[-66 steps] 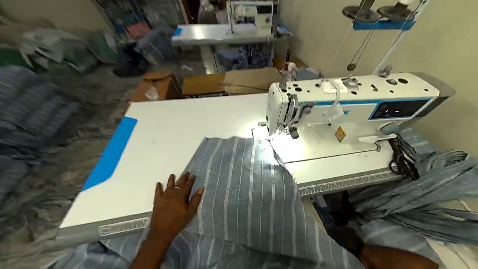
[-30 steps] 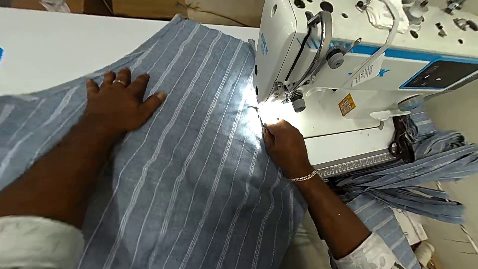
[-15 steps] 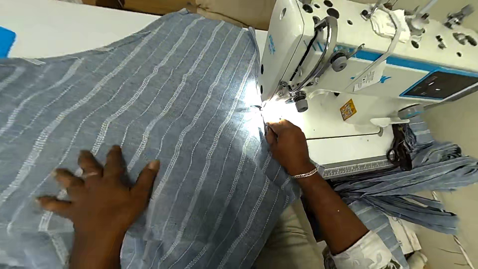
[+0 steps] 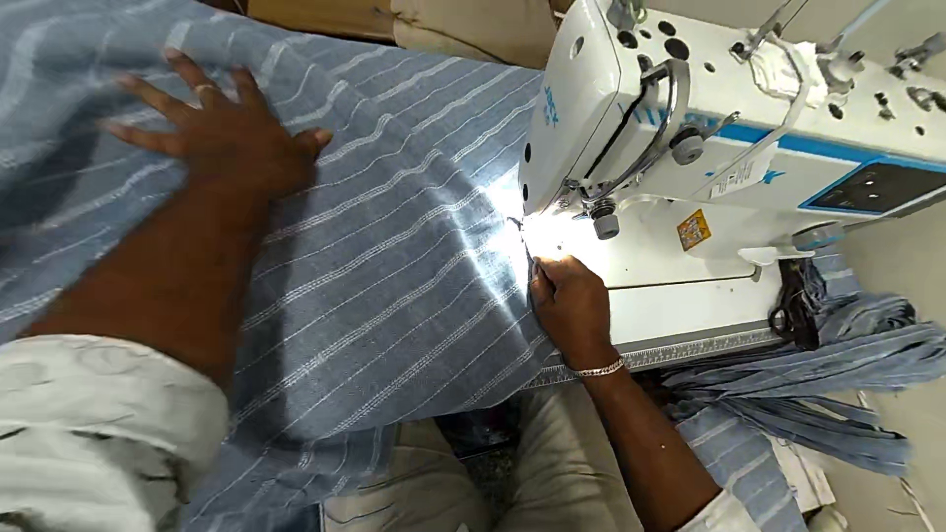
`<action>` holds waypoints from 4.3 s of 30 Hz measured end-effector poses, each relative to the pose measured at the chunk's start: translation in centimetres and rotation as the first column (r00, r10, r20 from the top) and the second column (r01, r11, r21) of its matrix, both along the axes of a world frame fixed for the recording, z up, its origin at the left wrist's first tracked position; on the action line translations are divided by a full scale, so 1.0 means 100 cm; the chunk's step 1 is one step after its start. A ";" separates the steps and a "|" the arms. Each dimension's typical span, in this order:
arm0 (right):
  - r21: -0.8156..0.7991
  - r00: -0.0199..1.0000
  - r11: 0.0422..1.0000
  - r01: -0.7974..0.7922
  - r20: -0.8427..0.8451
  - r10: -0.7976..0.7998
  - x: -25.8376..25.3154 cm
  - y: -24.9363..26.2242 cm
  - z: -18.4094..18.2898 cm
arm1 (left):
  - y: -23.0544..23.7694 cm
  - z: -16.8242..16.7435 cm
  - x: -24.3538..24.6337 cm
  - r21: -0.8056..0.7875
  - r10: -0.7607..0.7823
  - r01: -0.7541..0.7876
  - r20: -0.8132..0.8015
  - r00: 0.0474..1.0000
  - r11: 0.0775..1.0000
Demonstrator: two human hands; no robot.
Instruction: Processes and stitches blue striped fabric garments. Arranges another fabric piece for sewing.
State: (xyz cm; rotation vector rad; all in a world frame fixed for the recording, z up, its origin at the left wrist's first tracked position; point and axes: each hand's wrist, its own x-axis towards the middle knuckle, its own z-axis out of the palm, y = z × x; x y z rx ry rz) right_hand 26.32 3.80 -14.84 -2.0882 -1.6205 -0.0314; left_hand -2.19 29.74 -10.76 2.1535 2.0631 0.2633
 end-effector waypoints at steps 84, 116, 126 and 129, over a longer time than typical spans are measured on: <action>-0.208 0.987 0.978 -0.034 0.144 0.065 0.145 -0.165 0.013 | -0.210 0.027 -0.199 -0.231 0.059 -0.190 -0.478 0.876 0.954; -0.286 0.993 0.957 -0.047 -0.116 0.014 0.089 -0.153 0.050 | -0.241 0.043 -0.183 -0.305 -0.005 -0.168 -0.494 0.870 0.937; -0.281 0.967 0.943 -0.176 0.132 0.219 0.082 -0.062 0.025 | -0.257 0.033 -0.185 -0.254 0.067 -0.207 -0.467 0.882 0.945; -0.314 0.951 0.912 -0.264 0.073 0.300 0.110 -0.102 0.027 | -0.259 0.042 -0.183 -0.344 0.001 -0.204 -0.508 0.861 0.917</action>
